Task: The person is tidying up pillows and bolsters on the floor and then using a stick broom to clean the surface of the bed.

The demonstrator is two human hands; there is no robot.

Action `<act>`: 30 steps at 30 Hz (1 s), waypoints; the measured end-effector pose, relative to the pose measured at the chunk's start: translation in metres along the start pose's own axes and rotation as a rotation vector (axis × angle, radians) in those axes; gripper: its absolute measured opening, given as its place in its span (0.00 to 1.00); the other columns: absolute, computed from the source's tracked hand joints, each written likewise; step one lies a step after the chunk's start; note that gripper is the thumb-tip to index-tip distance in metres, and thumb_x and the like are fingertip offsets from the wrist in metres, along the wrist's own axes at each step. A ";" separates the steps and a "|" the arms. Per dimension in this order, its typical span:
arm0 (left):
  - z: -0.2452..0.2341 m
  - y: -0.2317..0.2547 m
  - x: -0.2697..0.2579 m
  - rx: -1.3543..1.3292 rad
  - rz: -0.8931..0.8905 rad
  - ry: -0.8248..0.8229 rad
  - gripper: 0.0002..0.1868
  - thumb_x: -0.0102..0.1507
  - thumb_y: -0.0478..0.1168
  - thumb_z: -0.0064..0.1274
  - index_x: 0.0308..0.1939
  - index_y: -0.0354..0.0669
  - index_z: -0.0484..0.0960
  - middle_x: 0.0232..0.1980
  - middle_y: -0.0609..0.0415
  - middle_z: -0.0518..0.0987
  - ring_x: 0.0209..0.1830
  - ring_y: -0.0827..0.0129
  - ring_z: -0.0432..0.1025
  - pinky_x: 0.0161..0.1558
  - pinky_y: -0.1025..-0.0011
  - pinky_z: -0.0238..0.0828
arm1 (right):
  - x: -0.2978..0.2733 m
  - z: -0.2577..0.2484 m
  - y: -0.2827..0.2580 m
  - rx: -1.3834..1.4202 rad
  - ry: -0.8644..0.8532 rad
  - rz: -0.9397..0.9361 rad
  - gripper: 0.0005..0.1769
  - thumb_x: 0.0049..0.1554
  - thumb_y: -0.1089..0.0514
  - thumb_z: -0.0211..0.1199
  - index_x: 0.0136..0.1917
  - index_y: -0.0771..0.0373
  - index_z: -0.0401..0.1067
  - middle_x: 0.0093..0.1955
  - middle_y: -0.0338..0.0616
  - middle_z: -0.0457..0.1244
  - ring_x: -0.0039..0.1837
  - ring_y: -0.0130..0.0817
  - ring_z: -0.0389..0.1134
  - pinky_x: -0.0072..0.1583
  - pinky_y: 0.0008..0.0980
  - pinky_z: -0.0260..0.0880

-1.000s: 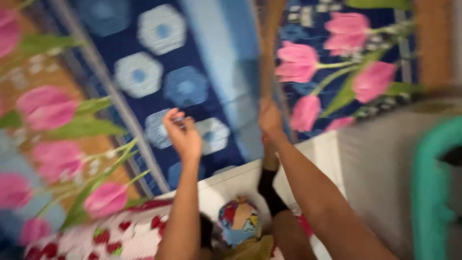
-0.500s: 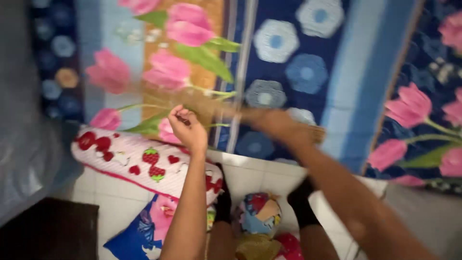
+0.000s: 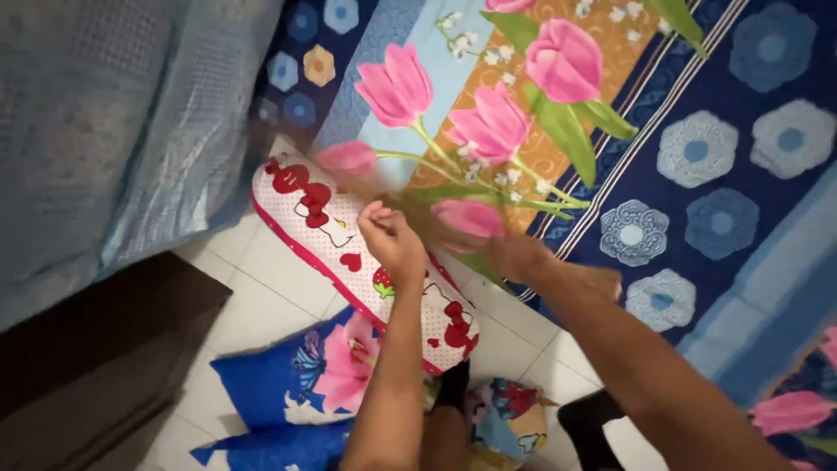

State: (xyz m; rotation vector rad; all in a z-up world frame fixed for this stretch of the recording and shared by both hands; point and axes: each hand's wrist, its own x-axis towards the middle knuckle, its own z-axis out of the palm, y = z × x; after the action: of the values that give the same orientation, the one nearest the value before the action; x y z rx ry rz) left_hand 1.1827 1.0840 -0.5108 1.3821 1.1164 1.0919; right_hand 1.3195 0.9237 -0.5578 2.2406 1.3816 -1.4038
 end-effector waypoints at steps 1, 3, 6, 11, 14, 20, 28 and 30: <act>0.001 0.002 -0.001 -0.006 -0.007 0.015 0.13 0.68 0.28 0.48 0.57 0.37 0.69 0.46 0.57 0.70 0.43 0.75 0.66 0.47 0.76 0.67 | -0.016 -0.040 -0.011 -0.016 -0.007 -0.001 0.21 0.65 0.49 0.45 0.61 0.64 0.71 0.58 0.62 0.68 0.60 0.55 0.71 0.61 0.52 0.71; 0.006 0.006 -0.011 0.171 -0.194 0.096 0.12 0.66 0.29 0.49 0.54 0.36 0.73 0.42 0.56 0.74 0.38 0.75 0.67 0.42 0.77 0.68 | -0.053 -0.115 -0.031 0.130 0.016 0.129 0.25 0.58 0.46 0.54 0.61 0.63 0.71 0.60 0.62 0.67 0.62 0.55 0.70 0.62 0.50 0.71; -0.002 0.006 0.000 0.037 -0.152 0.081 0.12 0.68 0.31 0.48 0.55 0.35 0.71 0.45 0.54 0.72 0.42 0.74 0.67 0.45 0.76 0.68 | -0.053 -0.131 0.080 -0.017 0.030 0.355 0.30 0.66 0.36 0.45 0.66 0.57 0.74 0.61 0.56 0.70 0.60 0.50 0.73 0.62 0.46 0.73; -0.021 0.033 0.030 0.158 -0.140 0.105 0.09 0.70 0.37 0.45 0.52 0.36 0.71 0.46 0.54 0.75 0.41 0.75 0.68 0.42 0.76 0.68 | -0.116 -0.135 0.207 0.075 0.406 0.652 0.35 0.69 0.35 0.47 0.72 0.67 0.63 0.52 0.69 0.70 0.51 0.57 0.73 0.52 0.52 0.73; -0.033 0.025 0.038 0.197 -0.123 0.123 0.09 0.71 0.37 0.44 0.51 0.36 0.71 0.45 0.53 0.75 0.40 0.74 0.67 0.41 0.76 0.68 | -0.044 -0.016 0.305 -0.283 0.497 0.508 0.23 0.65 0.46 0.54 0.56 0.68 0.74 0.46 0.58 0.71 0.46 0.48 0.74 0.46 0.47 0.74; -0.018 0.023 0.016 0.122 -0.163 0.088 0.12 0.66 0.34 0.49 0.54 0.38 0.70 0.44 0.55 0.73 0.41 0.75 0.67 0.41 0.77 0.67 | 0.027 0.113 0.075 -0.327 0.342 -0.131 0.22 0.61 0.51 0.57 0.60 0.70 0.73 0.45 0.60 0.70 0.44 0.52 0.73 0.45 0.50 0.74; 0.041 0.029 -0.029 0.084 -0.148 -0.067 0.11 0.69 0.30 0.47 0.56 0.36 0.71 0.45 0.56 0.73 0.42 0.75 0.67 0.43 0.78 0.67 | -0.087 0.012 0.089 0.246 0.159 0.251 0.30 0.58 0.40 0.57 0.67 0.57 0.68 0.49 0.63 0.70 0.53 0.60 0.72 0.54 0.56 0.72; 0.058 0.036 -0.035 0.033 -0.082 -0.110 0.16 0.63 0.26 0.45 0.56 0.36 0.70 0.44 0.56 0.73 0.39 0.76 0.68 0.43 0.78 0.68 | -0.114 0.029 0.175 0.323 0.313 0.585 0.28 0.58 0.36 0.60 0.52 0.63 0.79 0.47 0.61 0.71 0.51 0.54 0.74 0.55 0.49 0.73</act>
State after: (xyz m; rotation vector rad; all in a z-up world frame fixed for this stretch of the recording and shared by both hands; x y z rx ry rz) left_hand 1.2366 1.0382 -0.4820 1.3929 1.1061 0.9316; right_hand 1.4203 0.7389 -0.5401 2.8393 0.4799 -1.1582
